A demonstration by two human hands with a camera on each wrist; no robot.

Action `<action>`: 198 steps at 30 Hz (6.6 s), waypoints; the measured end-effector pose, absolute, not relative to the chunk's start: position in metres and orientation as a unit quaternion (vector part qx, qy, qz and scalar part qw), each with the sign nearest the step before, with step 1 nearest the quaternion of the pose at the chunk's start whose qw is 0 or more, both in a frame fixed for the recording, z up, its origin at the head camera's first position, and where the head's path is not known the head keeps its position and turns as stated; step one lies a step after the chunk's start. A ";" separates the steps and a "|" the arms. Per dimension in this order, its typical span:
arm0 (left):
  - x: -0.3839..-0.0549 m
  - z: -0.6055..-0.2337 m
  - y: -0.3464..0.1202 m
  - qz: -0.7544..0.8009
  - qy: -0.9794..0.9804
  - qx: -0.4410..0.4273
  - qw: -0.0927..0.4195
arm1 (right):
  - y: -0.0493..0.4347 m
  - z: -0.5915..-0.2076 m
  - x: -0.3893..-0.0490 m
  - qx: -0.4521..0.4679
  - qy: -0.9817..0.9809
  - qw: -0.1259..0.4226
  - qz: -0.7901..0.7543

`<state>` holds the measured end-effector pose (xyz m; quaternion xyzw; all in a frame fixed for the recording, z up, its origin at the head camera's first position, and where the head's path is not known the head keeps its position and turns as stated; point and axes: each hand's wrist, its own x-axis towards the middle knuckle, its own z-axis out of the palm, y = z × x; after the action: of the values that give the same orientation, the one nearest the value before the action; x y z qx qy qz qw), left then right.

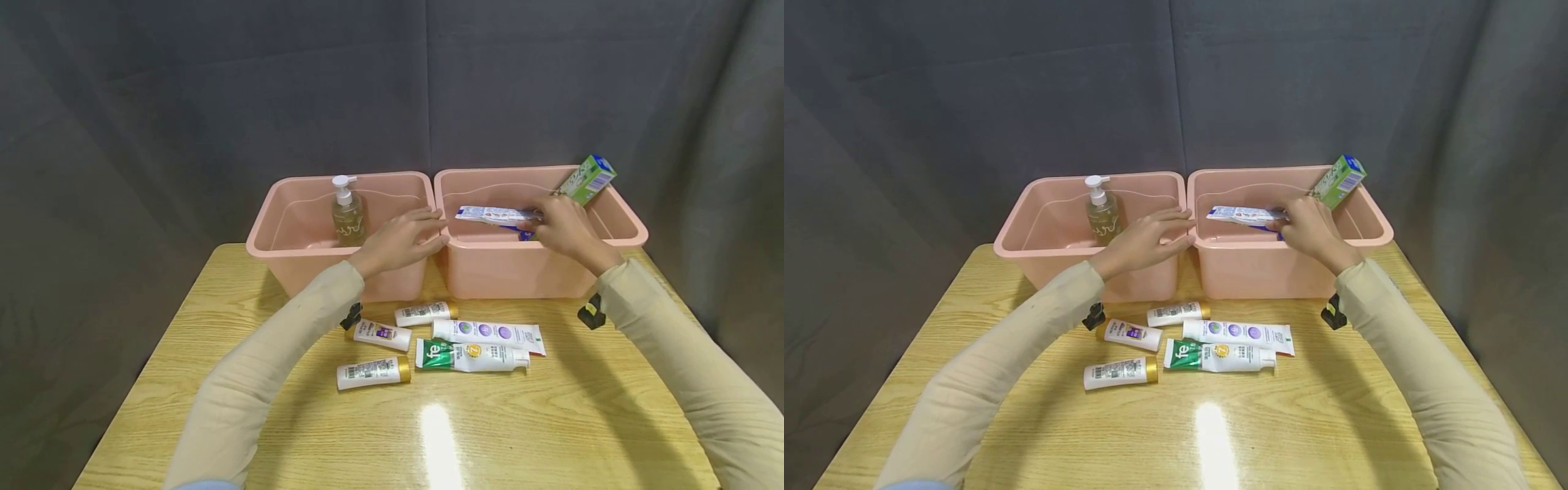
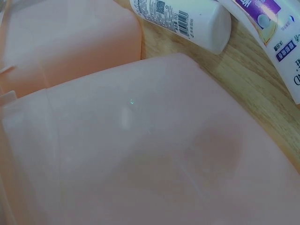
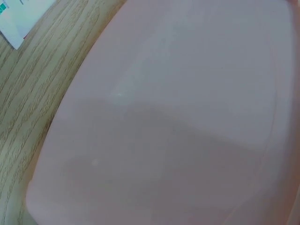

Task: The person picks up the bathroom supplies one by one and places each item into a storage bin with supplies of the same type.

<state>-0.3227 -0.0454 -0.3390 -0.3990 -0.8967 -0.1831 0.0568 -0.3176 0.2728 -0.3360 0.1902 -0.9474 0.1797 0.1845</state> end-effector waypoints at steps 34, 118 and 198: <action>-0.323 -0.340 -0.046 -0.179 -0.896 -0.401 0.061 | 0.268 -0.338 -0.318 0.207 -0.939 0.179 0.209; -0.324 -0.340 -0.040 -0.183 -0.895 -0.403 0.061 | 0.280 -0.334 -0.316 0.258 -0.917 0.236 0.190; -0.326 -0.341 -0.039 -0.177 -0.896 -0.403 0.060 | 0.282 -0.329 -0.279 0.300 -0.892 0.309 0.138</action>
<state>-0.3263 -0.0386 -0.3414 -0.4030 -0.8958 -0.1775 0.0604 -0.2789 0.2824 -0.3288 0.2996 -0.8921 0.1375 0.3091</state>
